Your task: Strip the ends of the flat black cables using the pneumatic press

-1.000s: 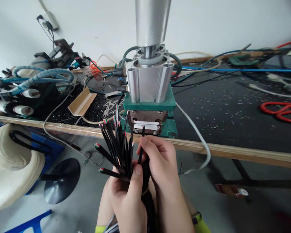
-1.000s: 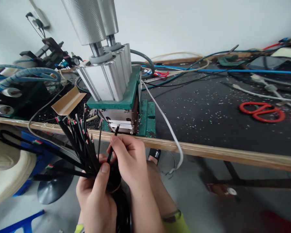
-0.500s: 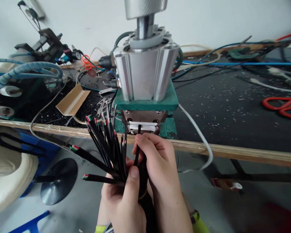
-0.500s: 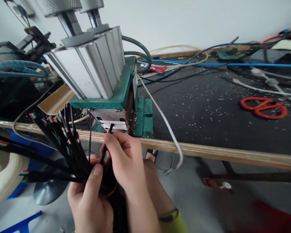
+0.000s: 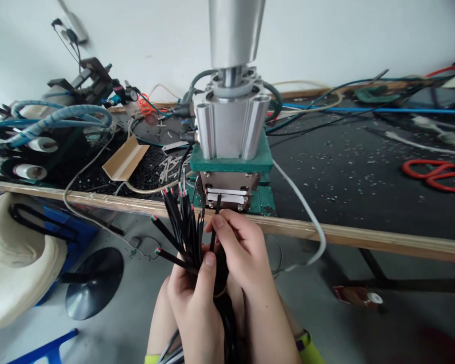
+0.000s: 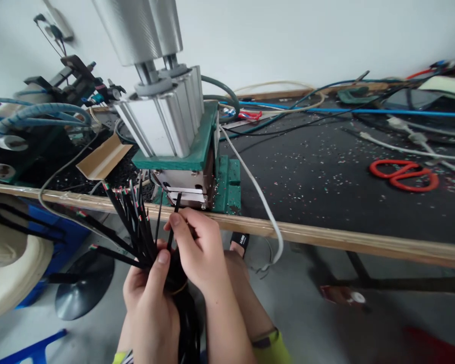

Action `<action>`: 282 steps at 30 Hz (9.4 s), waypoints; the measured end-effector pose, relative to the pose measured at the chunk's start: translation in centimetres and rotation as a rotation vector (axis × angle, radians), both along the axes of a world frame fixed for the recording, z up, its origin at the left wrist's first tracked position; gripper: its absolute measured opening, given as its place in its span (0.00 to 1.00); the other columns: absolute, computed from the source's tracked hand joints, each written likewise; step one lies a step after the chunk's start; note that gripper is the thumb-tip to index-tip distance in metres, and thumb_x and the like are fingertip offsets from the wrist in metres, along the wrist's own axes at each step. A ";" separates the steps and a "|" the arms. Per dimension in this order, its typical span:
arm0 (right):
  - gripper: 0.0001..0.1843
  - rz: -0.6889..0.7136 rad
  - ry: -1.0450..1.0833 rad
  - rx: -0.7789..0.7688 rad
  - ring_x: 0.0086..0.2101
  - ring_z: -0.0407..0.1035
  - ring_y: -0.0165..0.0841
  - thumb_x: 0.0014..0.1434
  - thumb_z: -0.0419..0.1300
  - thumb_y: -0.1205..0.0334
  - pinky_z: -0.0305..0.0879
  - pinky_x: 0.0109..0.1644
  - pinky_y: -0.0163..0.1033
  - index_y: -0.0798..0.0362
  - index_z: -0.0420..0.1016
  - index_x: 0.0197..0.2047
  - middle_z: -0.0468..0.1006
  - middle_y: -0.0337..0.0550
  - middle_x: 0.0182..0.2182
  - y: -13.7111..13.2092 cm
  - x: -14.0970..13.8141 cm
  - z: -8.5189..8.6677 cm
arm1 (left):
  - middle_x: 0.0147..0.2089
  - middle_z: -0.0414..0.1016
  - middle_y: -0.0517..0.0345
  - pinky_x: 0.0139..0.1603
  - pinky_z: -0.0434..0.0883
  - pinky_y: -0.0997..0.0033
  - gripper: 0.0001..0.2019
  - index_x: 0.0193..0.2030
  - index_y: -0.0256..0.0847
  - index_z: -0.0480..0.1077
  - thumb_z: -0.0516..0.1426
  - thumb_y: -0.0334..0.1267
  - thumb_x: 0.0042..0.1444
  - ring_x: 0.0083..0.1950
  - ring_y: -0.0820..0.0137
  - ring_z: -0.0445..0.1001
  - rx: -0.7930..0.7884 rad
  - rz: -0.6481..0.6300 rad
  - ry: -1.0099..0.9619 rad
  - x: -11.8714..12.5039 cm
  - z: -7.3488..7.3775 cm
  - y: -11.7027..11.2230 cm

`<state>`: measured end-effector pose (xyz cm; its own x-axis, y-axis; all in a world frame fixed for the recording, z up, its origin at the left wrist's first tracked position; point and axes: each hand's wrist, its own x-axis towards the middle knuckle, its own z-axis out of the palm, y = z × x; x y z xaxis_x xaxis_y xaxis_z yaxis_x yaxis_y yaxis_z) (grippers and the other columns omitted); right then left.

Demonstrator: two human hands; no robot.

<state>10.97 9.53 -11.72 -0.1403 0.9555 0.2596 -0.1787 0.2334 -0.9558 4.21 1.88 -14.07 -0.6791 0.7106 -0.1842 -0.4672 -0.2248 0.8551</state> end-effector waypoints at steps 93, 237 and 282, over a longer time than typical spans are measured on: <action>0.12 -0.083 0.071 0.222 0.34 0.81 0.35 0.70 0.71 0.63 0.74 0.37 0.37 0.48 0.88 0.32 0.88 0.42 0.34 -2.8 -0.9 2.6 | 0.48 0.95 0.51 0.54 0.86 0.73 0.17 0.46 0.45 0.94 0.83 0.49 0.54 0.51 0.59 0.93 0.046 0.022 0.128 -0.9 0.3 -2.6; 0.15 -0.211 -0.180 0.431 0.49 0.85 0.42 0.69 0.59 0.76 0.81 0.55 0.47 0.45 0.81 0.47 0.86 0.47 0.48 -2.5 -0.8 2.0 | 0.35 0.87 0.57 0.39 0.82 0.75 0.21 0.37 0.42 0.88 0.85 0.54 0.49 0.35 0.68 0.85 0.121 0.158 0.014 -0.7 1.4 -1.9; 0.20 -0.200 0.367 -0.275 0.18 0.60 0.27 0.60 0.72 0.57 0.56 0.25 0.37 0.47 0.73 0.19 0.71 0.31 0.15 -0.1 -2.4 2.1 | 0.34 0.88 0.61 0.37 0.84 0.79 0.17 0.34 0.46 0.90 0.86 0.50 0.47 0.32 0.72 0.86 0.099 0.155 0.193 0.5 3.6 0.8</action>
<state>8.55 9.43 -9.60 0.1064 0.9943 -0.0079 -0.4922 0.0457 -0.8693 4.66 2.64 -10.52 -0.7972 0.6033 0.0243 -0.2512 -0.3680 0.8952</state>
